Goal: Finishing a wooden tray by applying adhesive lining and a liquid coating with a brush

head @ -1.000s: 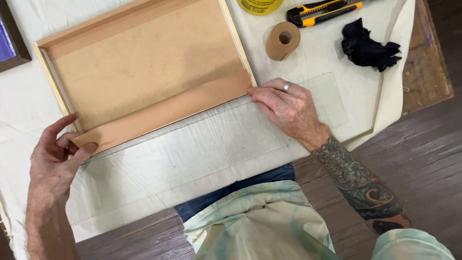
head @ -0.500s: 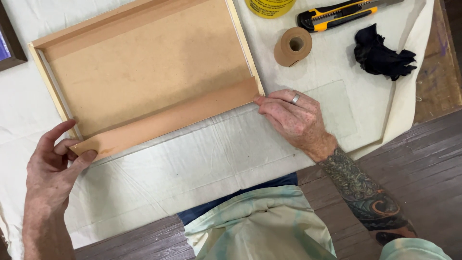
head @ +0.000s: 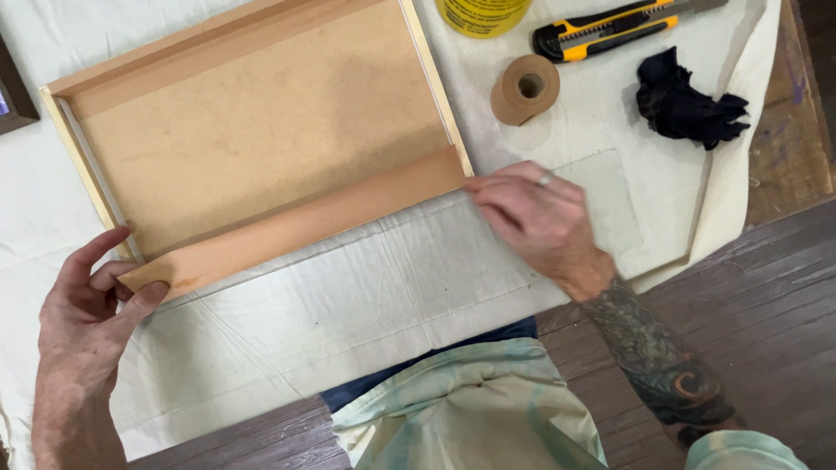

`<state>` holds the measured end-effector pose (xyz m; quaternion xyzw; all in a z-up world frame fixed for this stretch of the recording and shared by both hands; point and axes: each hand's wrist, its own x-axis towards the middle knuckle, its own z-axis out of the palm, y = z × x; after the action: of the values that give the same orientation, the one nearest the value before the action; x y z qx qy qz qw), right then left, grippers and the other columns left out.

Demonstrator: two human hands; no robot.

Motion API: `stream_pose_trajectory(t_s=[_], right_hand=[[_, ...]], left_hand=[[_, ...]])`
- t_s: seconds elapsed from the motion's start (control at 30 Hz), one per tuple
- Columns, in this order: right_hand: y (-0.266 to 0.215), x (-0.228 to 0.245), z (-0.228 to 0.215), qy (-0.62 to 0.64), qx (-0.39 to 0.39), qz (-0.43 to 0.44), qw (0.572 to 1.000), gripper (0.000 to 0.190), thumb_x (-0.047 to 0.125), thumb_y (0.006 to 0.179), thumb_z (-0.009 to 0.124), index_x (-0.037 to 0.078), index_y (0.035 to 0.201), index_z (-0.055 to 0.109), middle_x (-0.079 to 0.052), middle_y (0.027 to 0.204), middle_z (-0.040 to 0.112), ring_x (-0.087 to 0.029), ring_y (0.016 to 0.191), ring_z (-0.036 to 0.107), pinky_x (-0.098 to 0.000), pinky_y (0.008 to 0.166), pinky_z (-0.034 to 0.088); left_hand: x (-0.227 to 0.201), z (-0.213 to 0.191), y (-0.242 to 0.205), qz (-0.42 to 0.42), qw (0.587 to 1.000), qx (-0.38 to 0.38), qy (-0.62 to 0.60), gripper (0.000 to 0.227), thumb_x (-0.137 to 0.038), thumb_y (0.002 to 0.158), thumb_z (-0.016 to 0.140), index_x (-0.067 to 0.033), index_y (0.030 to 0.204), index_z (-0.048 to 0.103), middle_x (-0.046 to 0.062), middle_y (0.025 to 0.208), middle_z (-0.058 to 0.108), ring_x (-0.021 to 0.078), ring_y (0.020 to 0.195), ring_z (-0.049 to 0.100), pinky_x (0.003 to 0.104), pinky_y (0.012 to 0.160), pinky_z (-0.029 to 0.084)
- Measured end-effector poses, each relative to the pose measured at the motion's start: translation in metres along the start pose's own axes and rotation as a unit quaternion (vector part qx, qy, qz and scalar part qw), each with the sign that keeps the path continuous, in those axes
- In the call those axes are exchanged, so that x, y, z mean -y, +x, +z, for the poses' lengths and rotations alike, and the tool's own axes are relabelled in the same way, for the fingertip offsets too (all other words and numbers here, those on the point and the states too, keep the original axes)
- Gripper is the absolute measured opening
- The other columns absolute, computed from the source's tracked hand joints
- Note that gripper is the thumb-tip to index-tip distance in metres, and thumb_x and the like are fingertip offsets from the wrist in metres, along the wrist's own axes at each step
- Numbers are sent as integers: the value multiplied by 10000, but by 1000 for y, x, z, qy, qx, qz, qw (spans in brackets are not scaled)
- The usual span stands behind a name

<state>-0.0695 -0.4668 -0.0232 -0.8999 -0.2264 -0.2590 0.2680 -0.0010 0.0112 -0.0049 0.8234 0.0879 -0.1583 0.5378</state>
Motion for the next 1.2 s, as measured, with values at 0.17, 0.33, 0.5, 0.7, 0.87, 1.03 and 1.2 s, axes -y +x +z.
stream_pose_trajectory(t_s=[0.17,0.33,0.5,0.7,0.87,1.03,1.2], right_hand=[[21,13,-19,17,24,63,998,123,-87,963,770,-30,968,662,-120,1059,786,-222,973,693,-340,851,593],[30,12,-9,-23,21,-60,998,37,-47,999,736,-33,982,706,-91,1016,776,-235,859,691,-357,750,607],[31,14,-5,-31,29,-79,996,104,-70,973,789,-25,947,699,-93,948,765,-235,838,683,-353,748,599],[26,13,-1,-29,30,-61,997,163,-95,958,813,-19,907,678,-85,891,741,-238,811,676,-341,730,587],[27,16,-4,-8,31,-19,999,100,-118,954,781,-52,971,708,-123,1023,783,-228,907,703,-347,837,616],[24,20,-19,-3,16,-7,1000,155,-71,948,806,-26,893,668,-136,997,779,-236,905,709,-366,822,620],[20,16,-20,-33,10,-46,998,108,-50,953,796,-18,905,704,-115,1015,796,-222,902,712,-351,815,618]], left_hand=[[1,-1,1,-3,1000,-5,0,724,-27,853,713,-108,1548,524,-16,1046,645,47,752,380,139,824,382],[-5,4,-1,-1,1000,-9,1,695,-11,857,712,-122,1521,541,-33,974,630,48,708,338,153,763,358],[-16,5,-4,-6,1000,-2,-2,682,-24,855,711,-121,1509,542,-55,923,594,60,733,346,173,734,353],[-9,3,0,15,1000,12,-1,685,-23,856,709,-127,1509,531,-59,931,596,61,769,354,169,776,336],[-14,4,-3,12,1000,17,10,689,-10,860,697,-119,1518,526,-42,928,593,75,777,353,182,785,338],[-12,5,-2,-5,1000,-6,11,677,-37,858,718,-125,1508,551,-42,940,598,69,740,331,166,704,330],[-6,3,0,5,1000,-1,13,700,-21,867,719,-111,1537,541,-13,1010,636,62,741,350,156,811,374]])
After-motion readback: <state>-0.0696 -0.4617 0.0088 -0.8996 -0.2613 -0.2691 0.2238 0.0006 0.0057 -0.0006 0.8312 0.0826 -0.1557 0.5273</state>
